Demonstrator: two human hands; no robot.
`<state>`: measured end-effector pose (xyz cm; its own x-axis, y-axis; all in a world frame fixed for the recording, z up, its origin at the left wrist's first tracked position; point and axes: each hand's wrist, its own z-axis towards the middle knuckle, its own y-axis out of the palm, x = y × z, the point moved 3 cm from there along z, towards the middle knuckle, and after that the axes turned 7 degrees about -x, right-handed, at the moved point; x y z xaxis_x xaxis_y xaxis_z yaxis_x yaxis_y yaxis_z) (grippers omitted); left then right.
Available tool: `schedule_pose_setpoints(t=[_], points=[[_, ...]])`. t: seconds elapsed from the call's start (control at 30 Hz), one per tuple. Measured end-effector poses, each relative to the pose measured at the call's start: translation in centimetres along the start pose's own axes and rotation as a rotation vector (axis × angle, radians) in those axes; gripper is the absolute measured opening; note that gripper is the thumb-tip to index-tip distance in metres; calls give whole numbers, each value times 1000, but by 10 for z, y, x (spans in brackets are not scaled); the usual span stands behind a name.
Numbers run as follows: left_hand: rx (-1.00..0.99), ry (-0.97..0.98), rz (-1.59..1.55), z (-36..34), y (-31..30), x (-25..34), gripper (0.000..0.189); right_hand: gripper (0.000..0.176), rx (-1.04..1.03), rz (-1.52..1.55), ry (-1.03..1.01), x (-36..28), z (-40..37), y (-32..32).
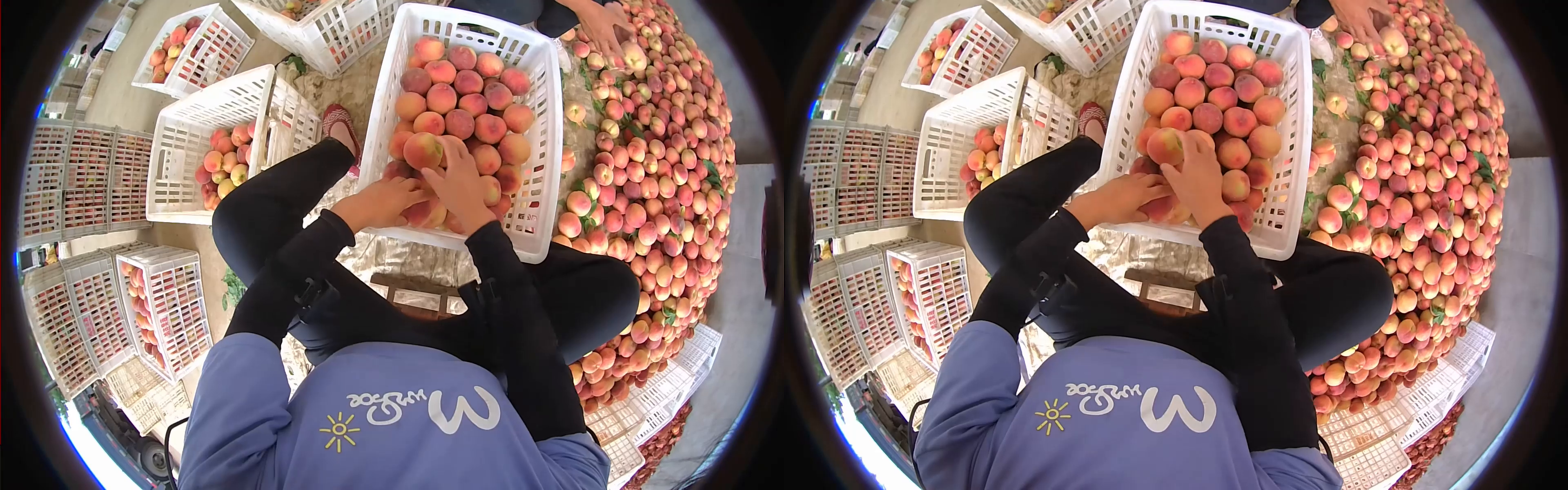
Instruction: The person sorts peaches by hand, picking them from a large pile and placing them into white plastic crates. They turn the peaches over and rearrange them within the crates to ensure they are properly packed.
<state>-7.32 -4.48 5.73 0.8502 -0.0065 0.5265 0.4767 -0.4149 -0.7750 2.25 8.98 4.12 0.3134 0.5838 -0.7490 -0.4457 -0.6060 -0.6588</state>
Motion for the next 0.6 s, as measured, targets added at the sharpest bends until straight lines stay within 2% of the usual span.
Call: schedule_pose_setpoints(t=[0.07,0.1,0.17,0.2,0.23,0.33,0.43,0.47,0.53,0.57,0.6], points=[[-19,-15,-24,-2,-6,5,63,62,-107,-139,-147,-2,16,12],[20,-50,-44,-6,-6,12,58,62,-115,-139,-150,0,22,14],[64,-101,-73,-10,0,19,54,73,-180,-390,-169,-2,34,18],[139,-118,-18,-12,3,21,52,73,-193,-386,-179,-3,38,19],[213,-135,36,-14,5,23,50,75,-249,-388,-129,-3,42,19],[190,-167,-27,-10,8,21,49,75,-287,-358,-74,-3,38,4],[143,-181,-23,-10,6,20,48,71,-416,86,123,5,14,-28],[147,-170,-26,-9,5,21,48,71,-411,76,128,1,5,-39],[116,-185,-41,-8,4,20,47,76,-750,-285,271,2,-21,-50],[121,-168,-41,-8,6,21,47,76,-740,-296,282,8,-37,-51],[137,-187,-16,-8,8,19,47,75,-700,-157,245,16,-53,-45]])
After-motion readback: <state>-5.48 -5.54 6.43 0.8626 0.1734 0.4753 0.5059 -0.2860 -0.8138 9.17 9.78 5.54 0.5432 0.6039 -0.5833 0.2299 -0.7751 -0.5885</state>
